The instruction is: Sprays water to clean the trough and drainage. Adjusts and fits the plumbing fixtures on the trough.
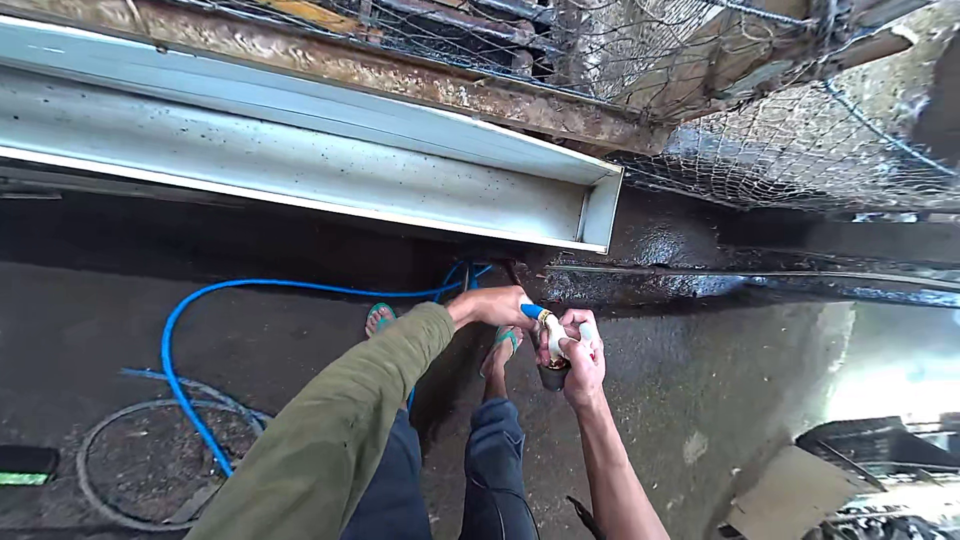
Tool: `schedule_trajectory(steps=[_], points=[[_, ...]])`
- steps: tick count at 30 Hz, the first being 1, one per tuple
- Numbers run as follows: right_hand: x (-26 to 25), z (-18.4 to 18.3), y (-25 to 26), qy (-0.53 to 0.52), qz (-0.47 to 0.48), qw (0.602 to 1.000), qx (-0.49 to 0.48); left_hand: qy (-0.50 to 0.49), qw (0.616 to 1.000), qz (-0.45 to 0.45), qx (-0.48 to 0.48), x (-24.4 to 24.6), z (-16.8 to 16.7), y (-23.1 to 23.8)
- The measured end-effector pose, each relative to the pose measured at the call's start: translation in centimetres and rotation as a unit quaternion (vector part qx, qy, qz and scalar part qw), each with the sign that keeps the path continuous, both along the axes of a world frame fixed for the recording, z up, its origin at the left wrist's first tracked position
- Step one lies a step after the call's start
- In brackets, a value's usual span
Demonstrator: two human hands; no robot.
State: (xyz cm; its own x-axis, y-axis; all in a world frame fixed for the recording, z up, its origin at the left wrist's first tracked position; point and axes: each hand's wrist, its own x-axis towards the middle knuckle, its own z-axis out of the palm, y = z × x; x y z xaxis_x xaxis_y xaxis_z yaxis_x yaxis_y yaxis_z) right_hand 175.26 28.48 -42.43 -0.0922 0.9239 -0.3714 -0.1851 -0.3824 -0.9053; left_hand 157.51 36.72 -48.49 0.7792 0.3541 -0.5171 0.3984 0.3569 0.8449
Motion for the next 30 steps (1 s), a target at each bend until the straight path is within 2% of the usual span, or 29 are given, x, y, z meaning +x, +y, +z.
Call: schedule_trajectory(steps=[2, 4, 5, 7, 9, 10, 13, 16, 19, 21, 22, 26, 28, 30], points=[[-0.1, 0.3, 0.4, -0.018, -0.016, 1.000, 0.003, 0.024, 0.991, 0.056, 0.122, 0.8, -0.1, -0.9], [-1.0, 0.6, 1.1, -0.040, -0.023, 0.999, -0.003, 0.068, 0.962, 0.137, 0.225, 1.0, -0.6, -2.1], [-1.4, 0.8, 1.3, -0.051, -0.025, 0.998, -0.008, 0.080, 0.931, 0.196, 0.296, 1.4, -1.4, -2.9], [-2.1, 1.0, 1.7, -0.067, -0.033, 0.997, -0.018, 0.102, 0.842, 0.301, 0.436, 2.4, -3.2, -3.9], [-2.6, 1.3, 1.8, -0.095, -0.038, 0.994, -0.027, 0.132, 0.769, 0.357, 0.514, 3.3, -4.5, -4.0], [-2.6, 1.4, 1.9, -0.106, -0.045, 0.993, -0.031, 0.146, 0.757, 0.371, 0.518, 3.8, -4.6, -4.0], [-2.2, 1.6, 2.5, -0.125, -0.065, 0.989, -0.035, 0.182, 0.778, 0.408, 0.442, 5.4, -2.8, -4.2], [-1.7, 1.4, 3.1, -0.110, -0.067, 0.991, -0.025, 0.135, 0.746, 0.495, 0.425, 7.1, -1.4, -6.0], [-1.5, 1.3, 2.7, -0.114, -0.062, 0.991, -0.011, 0.140, 0.765, 0.509, 0.369, 8.4, -1.1, -5.7], [-1.2, 1.1, 2.3, -0.134, -0.057, 0.989, -0.008, 0.165, 0.768, 0.480, 0.391, 8.3, -2.3, -4.6], [-0.8, 1.1, 1.9, -0.140, -0.056, 0.989, -0.009, 0.149, 0.788, 0.455, 0.386, 8.1, -2.7, -4.5], [0.2, 1.1, 0.5, -0.158, -0.033, 0.987, 0.002, 0.097, 0.926, 0.254, 0.262, 5.4, -1.6, -3.7], [0.1, 1.0, -0.3, -0.149, -0.025, 0.989, 0.005, 0.072, 0.963, 0.150, 0.214, 4.1, -1.3, -3.2], [-0.2, 1.0, -0.1, -0.134, -0.025, 0.991, 0.011, 0.035, 0.982, 0.054, 0.177, 3.1, -1.2, -1.4]])
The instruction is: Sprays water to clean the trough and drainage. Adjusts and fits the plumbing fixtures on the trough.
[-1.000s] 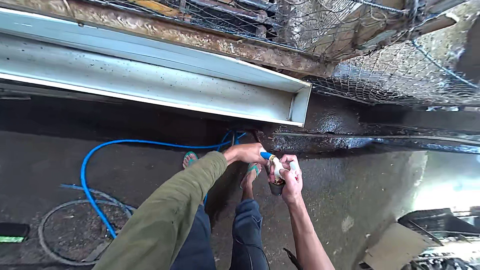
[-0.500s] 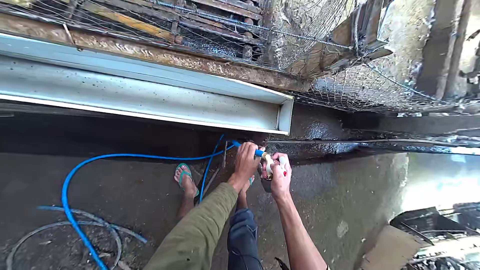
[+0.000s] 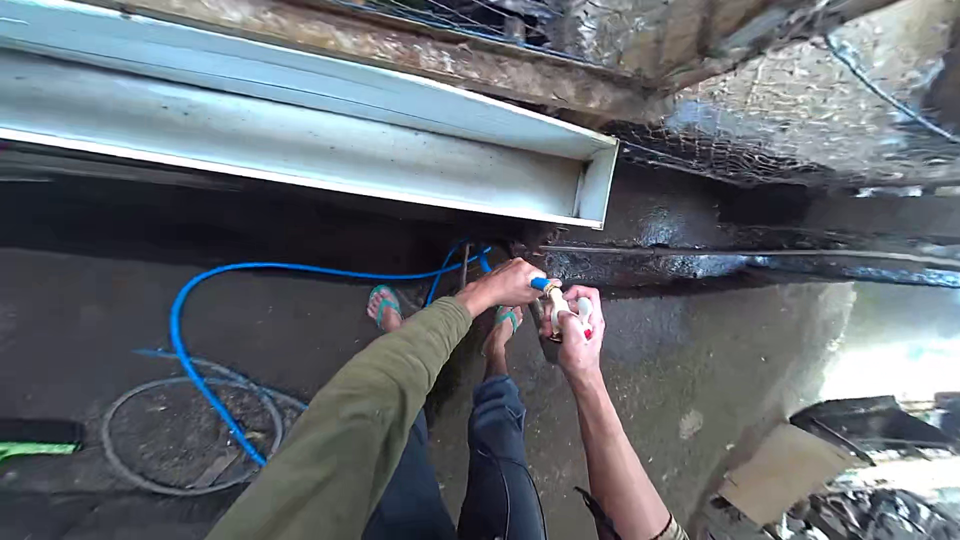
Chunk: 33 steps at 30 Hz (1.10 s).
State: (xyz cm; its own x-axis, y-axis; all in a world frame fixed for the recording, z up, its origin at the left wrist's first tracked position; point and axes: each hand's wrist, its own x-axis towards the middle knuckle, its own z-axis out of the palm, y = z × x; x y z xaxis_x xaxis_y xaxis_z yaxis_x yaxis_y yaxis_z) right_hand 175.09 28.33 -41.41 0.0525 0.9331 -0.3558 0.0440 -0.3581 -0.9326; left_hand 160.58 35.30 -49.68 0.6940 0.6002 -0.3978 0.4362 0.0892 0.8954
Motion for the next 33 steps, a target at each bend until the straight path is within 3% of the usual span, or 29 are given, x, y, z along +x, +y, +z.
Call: schedule_trajectory(steps=[3, 6, 9, 10, 11, 13, 14, 15, 17, 20, 22, 24, 26, 30, 33], points=[[-0.4, 0.2, -0.2, 0.018, 0.002, 1.000, 0.000, -0.025, 0.993, -0.095, -0.068, -0.9, 0.2, 1.4], [0.0, -0.1, -0.6, 0.057, 0.011, 0.998, 0.006, -0.040, 0.974, -0.123, -0.186, -1.6, 0.5, 1.6], [0.8, -0.6, -1.2, 0.103, 0.018, 0.995, 0.009, -0.119, 0.905, -0.122, -0.390, -2.1, 0.6, 1.0], [0.9, -0.7, -1.4, 0.112, 0.018, 0.994, 0.010, -0.131, 0.901, -0.120, -0.396, -2.2, 0.6, 0.8], [1.1, -0.7, -1.5, 0.117, 0.014, 0.993, 0.012, -0.113, 0.927, -0.110, -0.341, -2.2, 1.0, 0.8], [1.7, -0.7, -1.4, 0.121, 0.004, 0.993, 0.016, -0.044, 0.989, -0.064, -0.125, -1.8, 2.3, 0.2], [1.9, -0.7, -1.2, 0.123, 0.000, 0.992, 0.014, -0.029, 0.999, -0.008, -0.015, -1.6, 2.5, -1.0], [2.0, -0.7, -0.8, 0.124, 0.000, 0.992, 0.012, -0.020, 0.993, 0.078, 0.089, -1.0, 2.1, -2.7], [1.8, -0.7, -0.3, 0.126, -0.001, 0.992, 0.009, -0.011, 0.940, 0.249, 0.234, 1.0, 0.8, -5.8], [1.5, -1.0, -0.2, 0.127, 0.003, 0.992, 0.013, 0.018, 0.891, 0.347, 0.292, 3.1, 0.0, -6.1], [1.8, -1.1, -0.5, 0.125, 0.003, 0.992, 0.015, 0.026, 0.914, 0.313, 0.255, 3.0, 0.5, -4.9], [2.6, -0.8, -0.9, 0.120, 0.007, 0.993, 0.012, 0.031, 0.970, 0.199, 0.133, 2.4, 2.0, -4.0], [2.6, -0.9, -0.5, 0.118, 0.013, 0.993, 0.015, 0.034, 0.996, 0.071, 0.038, 1.1, 2.8, -1.7], [1.5, -1.1, -0.7, 0.125, 0.022, 0.992, 0.016, -0.048, 0.997, -0.063, -0.022, -1.2, 1.9, 0.4], [1.4, -0.7, -1.3, 0.117, 0.023, 0.993, 0.005, -0.126, 0.970, -0.123, -0.167, -1.3, 0.6, 0.8]])
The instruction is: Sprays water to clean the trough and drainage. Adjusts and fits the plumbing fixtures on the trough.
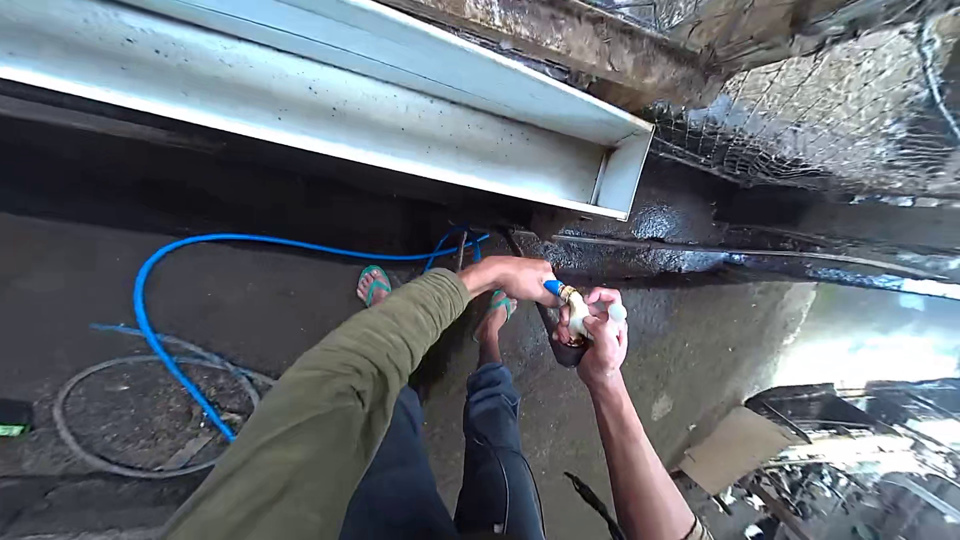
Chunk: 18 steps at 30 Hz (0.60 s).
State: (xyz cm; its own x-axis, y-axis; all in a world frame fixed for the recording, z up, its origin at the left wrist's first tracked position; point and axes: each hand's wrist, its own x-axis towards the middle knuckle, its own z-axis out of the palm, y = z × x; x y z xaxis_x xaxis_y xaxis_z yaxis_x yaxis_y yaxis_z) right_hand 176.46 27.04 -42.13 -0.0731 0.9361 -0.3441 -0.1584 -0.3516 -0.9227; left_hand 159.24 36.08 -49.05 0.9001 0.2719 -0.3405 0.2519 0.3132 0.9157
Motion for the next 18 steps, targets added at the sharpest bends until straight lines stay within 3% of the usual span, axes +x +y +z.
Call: schedule_trajectory(steps=[3, 4, 5, 8, 10, 12, 14, 18], points=[[-0.3, -0.1, 0.5, 0.007, 0.005, 1.000, 0.000, -0.057, 0.973, -0.030, -0.222, -0.5, -1.1, -0.1], [-0.3, -0.1, 0.6, 0.009, 0.006, 1.000, 0.003, -0.070, 0.965, -0.019, -0.250, -0.5, -1.3, -0.3], [-0.2, -0.1, 0.8, 0.011, 0.003, 1.000, 0.007, -0.061, 0.972, 0.010, -0.229, -0.4, -1.1, -0.4], [0.0, -0.2, 1.5, 0.017, -0.006, 1.000, 0.015, 0.047, 0.986, 0.162, -0.006, 0.0, 0.6, -1.4], [-0.2, -0.2, 2.1, 0.008, -0.019, 1.000, 0.013, 0.139, 0.931, 0.329, 0.069, 0.4, 0.4, -4.4], [0.5, -0.2, 3.0, -0.002, -0.026, 1.000, 0.005, 0.220, 0.820, 0.506, 0.155, 1.8, -1.7, -8.0], [0.5, -0.6, 4.8, -0.005, -0.020, 1.000, -0.002, 0.205, 0.736, 0.607, 0.221, 2.8, -2.3, -8.5], [-0.1, -1.5, 7.9, -0.001, 0.012, 1.000, -0.013, 0.124, 0.709, 0.667, 0.192, 3.2, -2.4, -10.3]])
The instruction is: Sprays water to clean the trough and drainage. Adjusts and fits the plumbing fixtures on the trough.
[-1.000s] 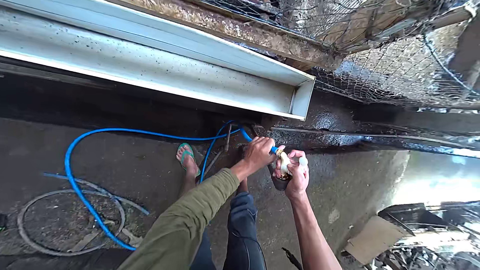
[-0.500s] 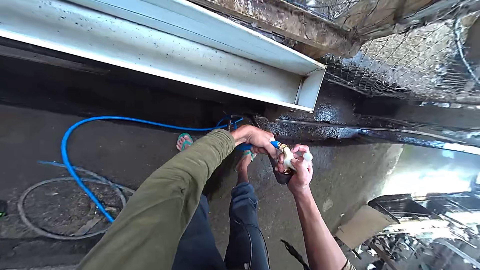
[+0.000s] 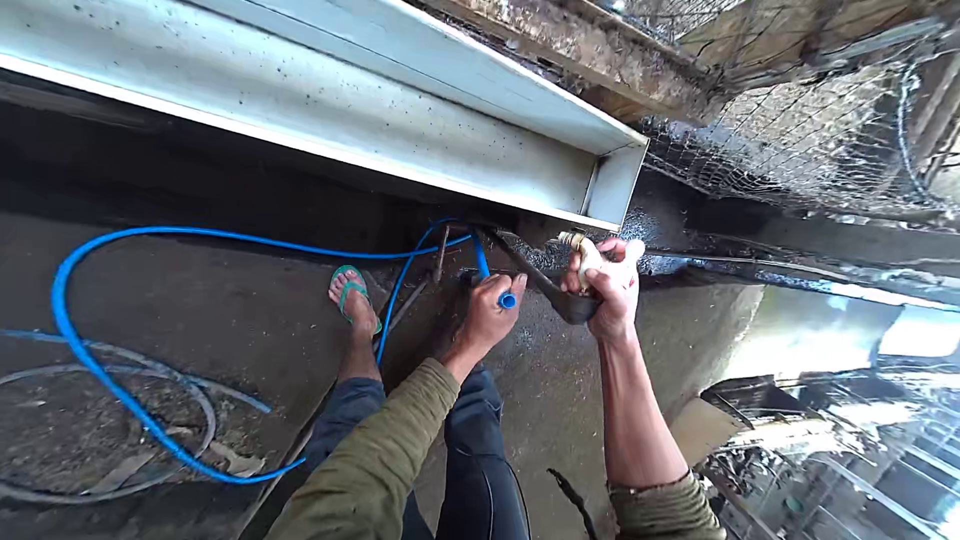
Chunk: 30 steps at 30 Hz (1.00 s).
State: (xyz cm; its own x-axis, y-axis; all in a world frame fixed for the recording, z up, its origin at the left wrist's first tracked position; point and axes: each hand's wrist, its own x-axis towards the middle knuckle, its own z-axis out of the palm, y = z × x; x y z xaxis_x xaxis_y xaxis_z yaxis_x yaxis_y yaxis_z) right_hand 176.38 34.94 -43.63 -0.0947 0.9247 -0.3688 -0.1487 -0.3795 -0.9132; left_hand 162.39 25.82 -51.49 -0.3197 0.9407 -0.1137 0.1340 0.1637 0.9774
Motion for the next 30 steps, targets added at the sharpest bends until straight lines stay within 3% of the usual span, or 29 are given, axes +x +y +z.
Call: schedule_trajectory(steps=[3, 5, 8, 11, 16, 21, 26, 30], points=[[-1.3, -0.7, 2.4, -0.050, -0.005, 0.998, 0.027, -0.022, 1.000, 0.016, 0.011, -2.1, -1.1, -2.1], [-2.1, -0.7, 3.3, -0.155, 0.010, 0.987, 0.050, -0.031, 0.999, 0.019, 0.015, -3.8, -1.0, -3.8], [-3.8, 0.0, 3.8, -0.382, 0.055, 0.920, 0.072, -0.042, 0.999, 0.023, 0.026, -5.3, -0.9, -5.4], [-5.3, 0.4, 3.5, -0.502, 0.068, 0.857, 0.093, -0.057, 0.997, 0.035, 0.030, -5.5, -0.9, -6.1], [-7.1, -0.2, 4.4, -0.592, 0.052, 0.794, 0.132, -0.080, 0.994, 0.065, 0.031, -5.4, -1.1, -6.4], [-6.2, -1.6, 4.2, -0.602, 0.045, 0.737, 0.305, -0.096, 0.990, 0.088, 0.050, -6.0, -1.2, -6.5], [-5.7, -2.0, 4.3, -0.587, 0.031, 0.716, 0.376, -0.107, 0.987, 0.102, 0.057, -6.4, -1.5, -6.8], [-5.4, -1.8, 4.5, -0.569, 0.059, 0.723, 0.387, -0.117, 0.985, 0.113, 0.060, -6.9, -1.4, -6.9]])
